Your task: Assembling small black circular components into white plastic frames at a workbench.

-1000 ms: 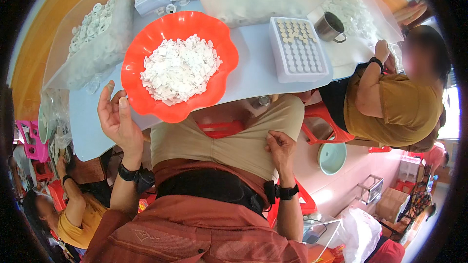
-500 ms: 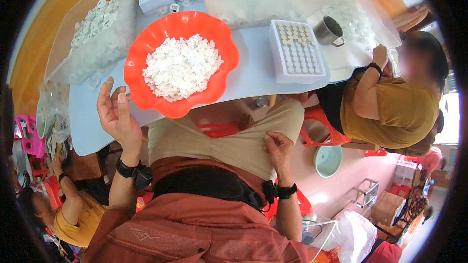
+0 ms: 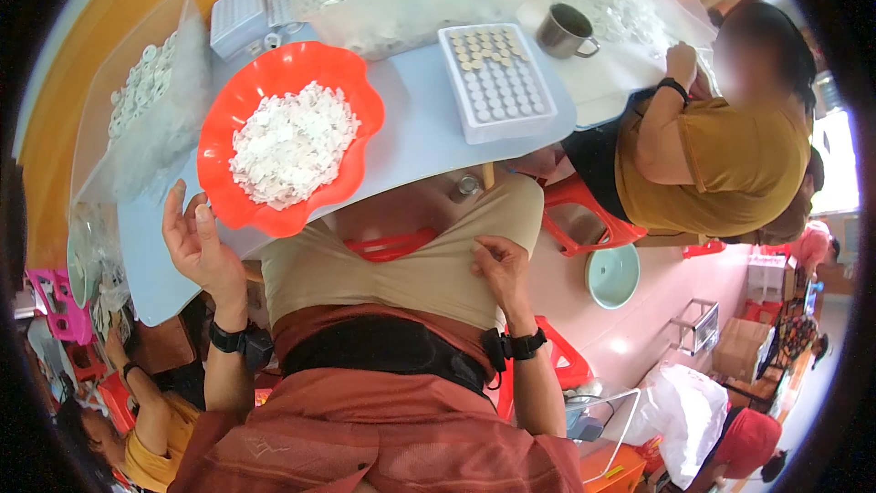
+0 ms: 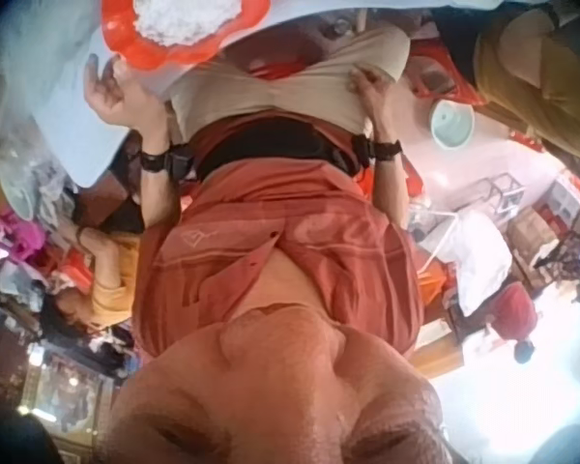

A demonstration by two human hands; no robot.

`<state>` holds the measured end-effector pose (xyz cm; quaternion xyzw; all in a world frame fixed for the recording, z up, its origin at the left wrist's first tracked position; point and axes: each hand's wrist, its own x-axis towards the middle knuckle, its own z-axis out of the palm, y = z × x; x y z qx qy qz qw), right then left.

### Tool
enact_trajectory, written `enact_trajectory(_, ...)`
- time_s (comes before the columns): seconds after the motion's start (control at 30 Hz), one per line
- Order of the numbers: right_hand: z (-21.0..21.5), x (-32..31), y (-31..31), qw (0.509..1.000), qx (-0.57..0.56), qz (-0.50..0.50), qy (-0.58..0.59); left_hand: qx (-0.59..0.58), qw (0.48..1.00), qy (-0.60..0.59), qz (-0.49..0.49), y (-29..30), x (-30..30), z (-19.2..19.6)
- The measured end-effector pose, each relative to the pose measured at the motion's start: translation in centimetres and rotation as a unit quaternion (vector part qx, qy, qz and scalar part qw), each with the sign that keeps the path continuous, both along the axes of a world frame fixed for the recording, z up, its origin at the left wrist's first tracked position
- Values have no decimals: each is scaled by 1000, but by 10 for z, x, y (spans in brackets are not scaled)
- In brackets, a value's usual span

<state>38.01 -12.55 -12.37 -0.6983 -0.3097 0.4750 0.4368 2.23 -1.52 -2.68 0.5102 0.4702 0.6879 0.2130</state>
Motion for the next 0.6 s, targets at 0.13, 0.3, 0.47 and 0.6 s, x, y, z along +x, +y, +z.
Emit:
enact_trajectory(0.13, -7, 7, -4, 999, 22, -12, 37, -10, 1000, 16, 5, 3, 1, -2)
enact_trajectory(0.3, 1, 19, -4, 994, 31, -36, 102, -19, 999, 49, -2, 2, 6, 4)
enact_trajectory(0.47, -1, 56, -11, 988, 63, -73, 117, -55, 996, 69, 7, 2, 8, 1)
enact_trajectory(0.6, -12, 103, -22, 974, 90, -167, 122, -46, 993, 103, 20, 4, 15, 3)
